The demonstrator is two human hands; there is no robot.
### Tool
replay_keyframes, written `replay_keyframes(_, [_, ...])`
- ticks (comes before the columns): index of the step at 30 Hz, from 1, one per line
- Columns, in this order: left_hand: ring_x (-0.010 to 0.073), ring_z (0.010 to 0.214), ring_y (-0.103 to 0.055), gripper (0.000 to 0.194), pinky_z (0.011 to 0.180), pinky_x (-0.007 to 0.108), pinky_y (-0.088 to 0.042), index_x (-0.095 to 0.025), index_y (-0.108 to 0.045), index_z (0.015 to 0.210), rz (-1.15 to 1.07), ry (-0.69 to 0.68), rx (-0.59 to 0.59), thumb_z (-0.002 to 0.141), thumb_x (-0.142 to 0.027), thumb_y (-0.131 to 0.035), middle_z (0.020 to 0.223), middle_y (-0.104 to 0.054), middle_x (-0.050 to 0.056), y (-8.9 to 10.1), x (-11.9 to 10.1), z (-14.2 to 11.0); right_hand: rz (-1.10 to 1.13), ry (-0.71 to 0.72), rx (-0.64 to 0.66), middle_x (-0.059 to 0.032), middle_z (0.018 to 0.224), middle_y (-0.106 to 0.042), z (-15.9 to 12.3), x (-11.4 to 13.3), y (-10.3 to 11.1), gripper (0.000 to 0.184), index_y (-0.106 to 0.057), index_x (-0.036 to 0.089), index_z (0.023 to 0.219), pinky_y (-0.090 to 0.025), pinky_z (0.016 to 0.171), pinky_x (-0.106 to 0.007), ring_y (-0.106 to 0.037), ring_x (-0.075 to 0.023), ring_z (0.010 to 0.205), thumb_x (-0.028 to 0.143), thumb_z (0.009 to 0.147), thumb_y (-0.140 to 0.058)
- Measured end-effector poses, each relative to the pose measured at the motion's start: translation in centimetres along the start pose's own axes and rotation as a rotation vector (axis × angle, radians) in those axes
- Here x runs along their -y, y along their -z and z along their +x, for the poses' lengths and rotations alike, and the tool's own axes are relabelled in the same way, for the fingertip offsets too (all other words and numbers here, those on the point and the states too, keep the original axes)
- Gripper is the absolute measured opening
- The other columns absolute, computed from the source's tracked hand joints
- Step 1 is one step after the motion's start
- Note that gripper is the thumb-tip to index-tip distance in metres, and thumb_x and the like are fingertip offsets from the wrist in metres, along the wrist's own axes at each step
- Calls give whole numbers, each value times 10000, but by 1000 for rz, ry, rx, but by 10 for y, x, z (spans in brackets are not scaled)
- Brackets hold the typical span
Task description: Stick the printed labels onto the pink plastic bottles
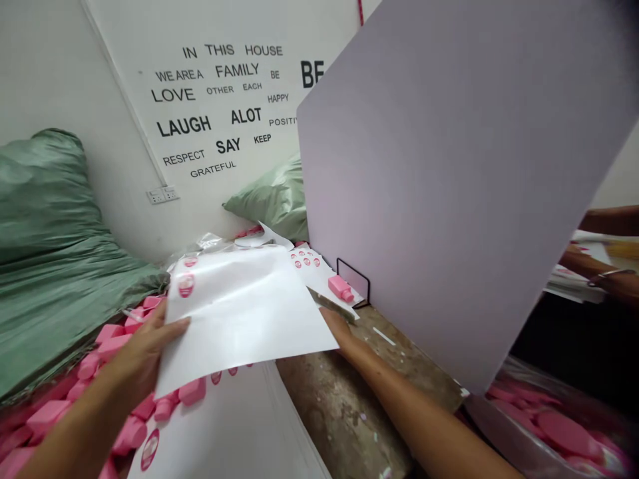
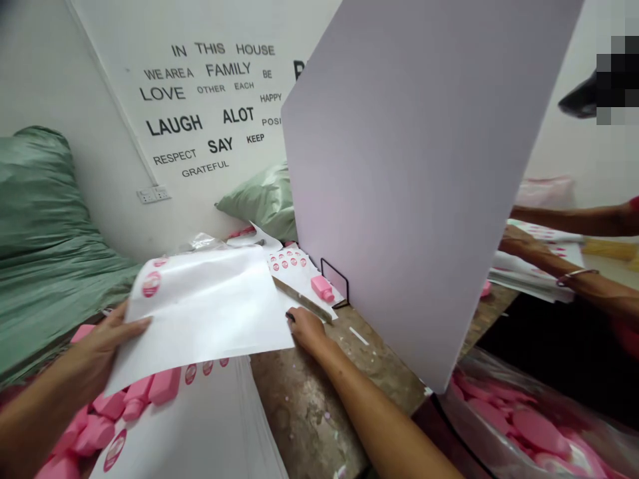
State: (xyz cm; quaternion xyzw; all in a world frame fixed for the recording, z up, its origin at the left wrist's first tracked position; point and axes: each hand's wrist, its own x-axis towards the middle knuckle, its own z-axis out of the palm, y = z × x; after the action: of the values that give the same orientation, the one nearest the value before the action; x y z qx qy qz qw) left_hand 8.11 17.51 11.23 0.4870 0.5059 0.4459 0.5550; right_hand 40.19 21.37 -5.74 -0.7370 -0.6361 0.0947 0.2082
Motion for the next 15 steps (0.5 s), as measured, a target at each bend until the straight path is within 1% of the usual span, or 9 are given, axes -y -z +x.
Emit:
replay_keyframes(1, [256,708,-728,825,605,344,-594,-264,-361,1438,18,16,28,692,-160,-698,998,-764,67,-15,8,10,-14,-16,-40,-78,1194,-603,0,-6,4,305,-597,175,1190,-536,842,-405,-616,-214,1001,355,944,-581])
replay_keyframes(2, [261,683,-725,832,590,361,-592,-238,-343,1443,43,48,42,688,-138,-679,987,-760,90,-25,19,19,-38,-40,-83,-83,1212,-595,1,-13,8,305,-593,179,1198,-531,856,-413,-610,-215,1016,352,947,-576])
replay_keyframes(3, [264,668,-723,844,583,370,-589,-223,-323,1450,65,90,50,684,-117,-662,981,-756,107,-31,30,27,-66,-66,-123,-90,1229,-588,1,-20,13,306,-589,180,1205,-524,872,-426,-603,-216,1033,346,948,-575])
replay_keyframes(5, [268,668,-721,859,597,381,-583,-205,-292,1459,104,180,57,681,-94,-638,970,-748,129,-33,52,38,-121,-99,-178,-94,1246,-580,0,-31,19,301,-590,181,1205,-510,897,-443,-592,-221,1062,336,947,-577])
replay_keyframes(7, [279,684,-722,850,617,389,-578,-185,-297,1454,139,261,66,678,-99,-635,948,-746,139,-27,67,45,-164,-103,-196,-92,1254,-577,-1,-39,21,289,-598,182,1193,-500,914,-451,-583,-227,1083,333,947,-577])
replay_keyframes(9, [292,686,-719,831,610,389,-571,-172,-330,1437,161,298,81,669,-114,-643,910,-748,137,-21,73,49,-200,-96,-195,-92,1276,-567,-1,-42,20,276,-605,192,1186,-487,933,-460,-570,-231,1106,328,947,-575])
replay_keyframes(11, [287,674,-714,811,585,368,-561,-170,-367,1416,179,300,94,657,-119,-650,884,-748,128,-18,71,51,-231,-85,-176,-91,1269,-572,0,-43,17,269,-609,193,1176,-484,936,-465,-570,-232,1106,326,945,-580])
replay_keyframes(13, [272,636,-702,791,528,339,-542,-171,-395,1396,202,290,107,649,-123,-651,868,-746,120,-20,68,54,-248,-64,-146,-85,1209,-600,3,-45,16,268,-612,176,1158,-501,905,-451,-593,-222,1057,328,939,-590])
replay_keyframes(15, [262,603,-688,780,476,321,-518,-171,-406,1385,227,286,113,644,-125,-646,858,-742,116,-25,67,58,-250,-42,-134,-77,1150,-621,8,-45,21,254,-619,167,1130,-516,873,-424,-612,-204,998,334,941,-587])
